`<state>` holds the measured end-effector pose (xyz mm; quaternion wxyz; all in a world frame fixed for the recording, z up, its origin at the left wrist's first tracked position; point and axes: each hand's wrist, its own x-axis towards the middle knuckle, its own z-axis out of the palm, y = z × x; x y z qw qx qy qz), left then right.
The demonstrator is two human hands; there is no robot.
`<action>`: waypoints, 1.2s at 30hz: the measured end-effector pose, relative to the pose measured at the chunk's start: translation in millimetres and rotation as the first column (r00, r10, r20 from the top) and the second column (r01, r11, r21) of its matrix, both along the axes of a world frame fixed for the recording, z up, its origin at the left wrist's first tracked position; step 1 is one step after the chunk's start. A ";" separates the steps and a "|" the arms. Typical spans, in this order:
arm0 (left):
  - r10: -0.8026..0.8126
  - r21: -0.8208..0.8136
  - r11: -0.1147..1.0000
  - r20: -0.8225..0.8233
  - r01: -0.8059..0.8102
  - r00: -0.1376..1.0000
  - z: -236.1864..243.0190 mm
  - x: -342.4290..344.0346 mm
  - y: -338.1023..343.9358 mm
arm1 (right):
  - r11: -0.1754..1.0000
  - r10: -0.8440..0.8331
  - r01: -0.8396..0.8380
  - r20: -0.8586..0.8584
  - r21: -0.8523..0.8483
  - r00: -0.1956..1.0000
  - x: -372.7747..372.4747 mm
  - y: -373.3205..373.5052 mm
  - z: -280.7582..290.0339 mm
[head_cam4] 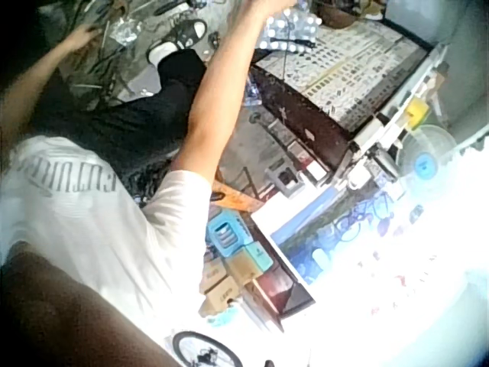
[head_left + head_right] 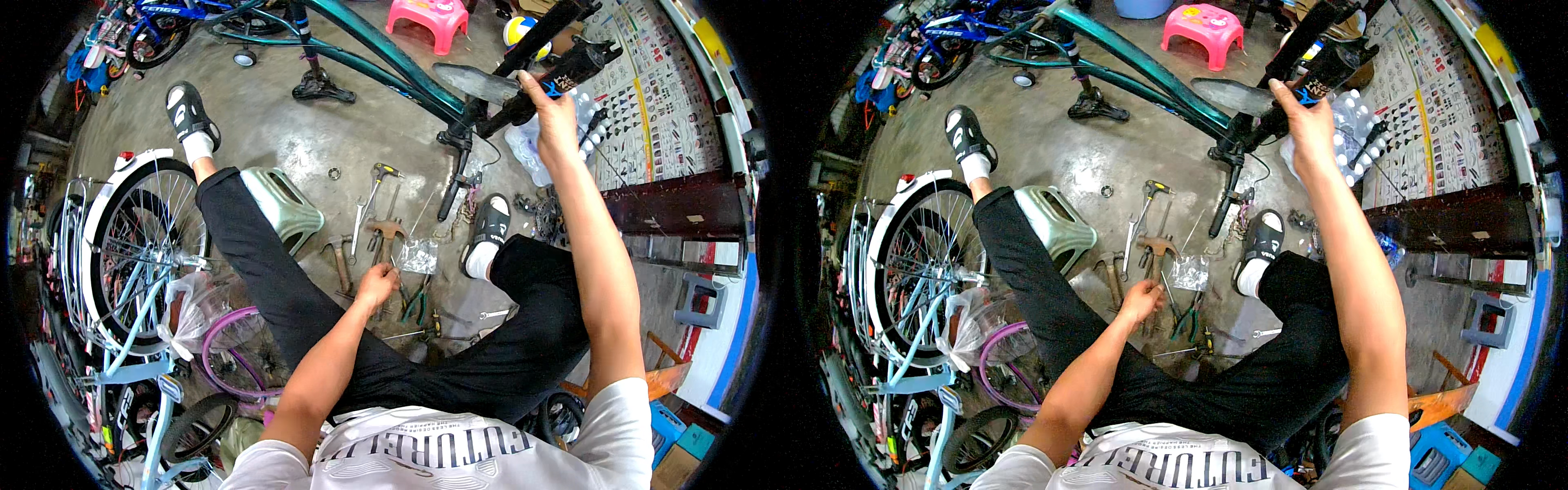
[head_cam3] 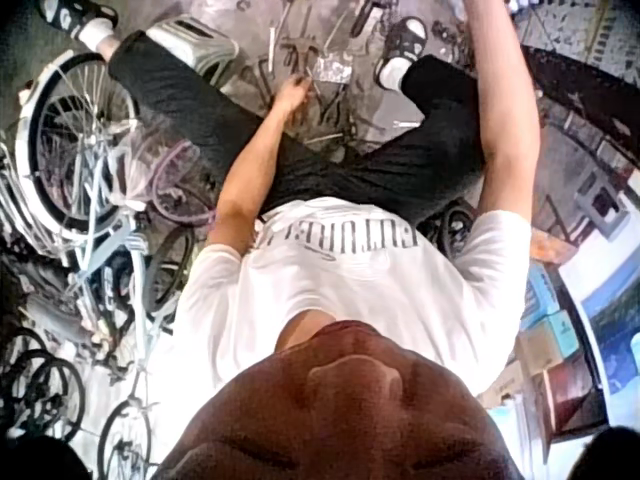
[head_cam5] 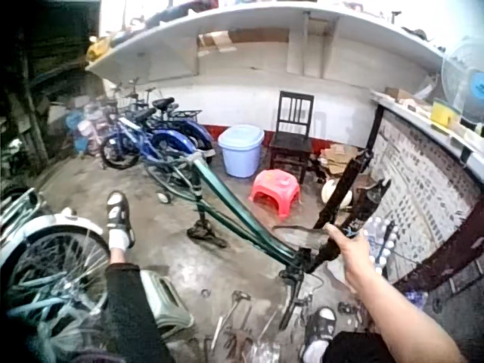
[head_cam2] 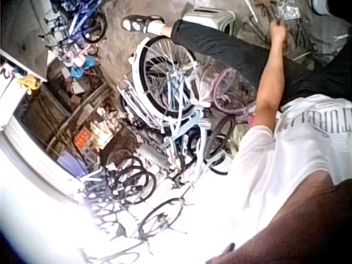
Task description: The person handles a bicycle brake assembly while sitting on the floor, using a tool to adjust the mechanism and picking up small metal parts from the ground.
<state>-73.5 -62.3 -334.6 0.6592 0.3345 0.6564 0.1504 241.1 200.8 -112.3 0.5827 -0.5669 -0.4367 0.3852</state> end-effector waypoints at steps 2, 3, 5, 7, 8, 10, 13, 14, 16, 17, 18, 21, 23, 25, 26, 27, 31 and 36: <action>0.013 0.025 1.000 0.006 -0.014 1.000 -7.6 0.1 -0.3 | 1.000 0.017 -0.017 0.062 -0.003 0.998 5.3 -3.7 14.6; 0.030 0.045 0.999 0.013 -0.030 0.999 -11.7 1.1 0.2 | 1.000 0.025 -0.025 0.094 -0.003 0.995 6.2 -4.9 21.3; 0.046 0.097 0.994 0.017 -0.047 0.999 -20.1 6.3 -0.7 | 0.998 0.060 -0.062 0.164 0.009 0.985 16.8 -0.4 34.8; 0.057 0.159 0.986 -0.005 -0.055 0.998 -28.0 7.2 -4.6 | 0.985 0.154 -0.162 0.130 0.057 0.980 32.6 2.1 38.3; 0.034 0.172 0.985 -0.037 -0.027 0.999 -34.6 4.2 -6.9 | 0.976 0.205 -0.210 0.078 0.055 0.976 33.6 3.6 41.3; -0.023 0.188 0.981 -0.102 0.042 0.995 -42.5 -0.8 -12.2 | 0.956 0.281 -0.286 0.082 0.067 0.956 33.5 9.4 41.4; -0.017 0.140 0.990 -0.135 0.036 0.991 -34.9 -0.9 -13.8 | 0.931 0.349 -0.346 -0.004 0.118 0.937 29.0 14.1 26.6; -0.017 0.109 0.994 -0.143 0.033 0.990 -26.2 0.5 -12.9 | 0.925 0.360 -0.354 -0.016 0.136 0.933 31.8 14.8 23.7; -0.036 0.116 0.992 -0.179 0.057 0.983 -32.6 1.2 -13.2 | 0.912 0.384 -0.371 -0.043 0.176 0.922 32.4 18.8 21.6; -0.043 0.120 0.990 -0.198 0.068 0.979 -36.2 -1.6 -14.2 | 0.911 0.376 -0.359 -0.051 0.201 0.925 28.8 20.3 20.2; -0.063 0.121 0.989 -0.214 0.091 0.975 -39.2 -6.2 -15.5 | 0.912 0.374 -0.355 -0.060 0.206 0.925 25.0 21.4 18.6; -0.105 0.118 0.984 -0.224 0.134 0.969 -38.9 -2.6 -15.1 | 0.922 0.346 -0.328 -0.058 0.207 0.936 22.6 22.6 16.5; -0.098 0.109 0.986 -0.218 0.124 0.971 -33.3 1.0 -14.0 | 0.927 0.322 -0.305 -0.043 0.218 0.946 25.5 22.7 11.8; -0.114 0.117 0.982 -0.238 0.145 0.965 -31.6 3.0 -13.8 | 0.926 0.313 -0.300 -0.023 0.228 0.949 26.0 24.2 10.9; -0.120 0.121 0.981 -0.249 0.153 0.961 -32.0 2.9 -14.5 | 0.930 0.302 -0.294 -0.005 0.223 0.953 25.3 24.4 11.5; -0.128 0.114 0.980 -0.252 0.161 0.959 -32.4 2.7 -15.2 | 0.933 0.291 -0.287 0.012 0.218 0.957 24.6 24.2 12.0; -0.197 0.081 0.971 -0.258 0.224 0.946 -30.9 5.4 -10.6 | 0.951 0.258 -0.264 0.054 0.161 0.965 28.3 21.0 14.6; -0.210 0.128 0.961 -0.235 0.245 0.949 -48.8 3.3 -17.8 | 0.951 0.292 -0.307 0.273 0.016 0.917 34.6 12.6 32.5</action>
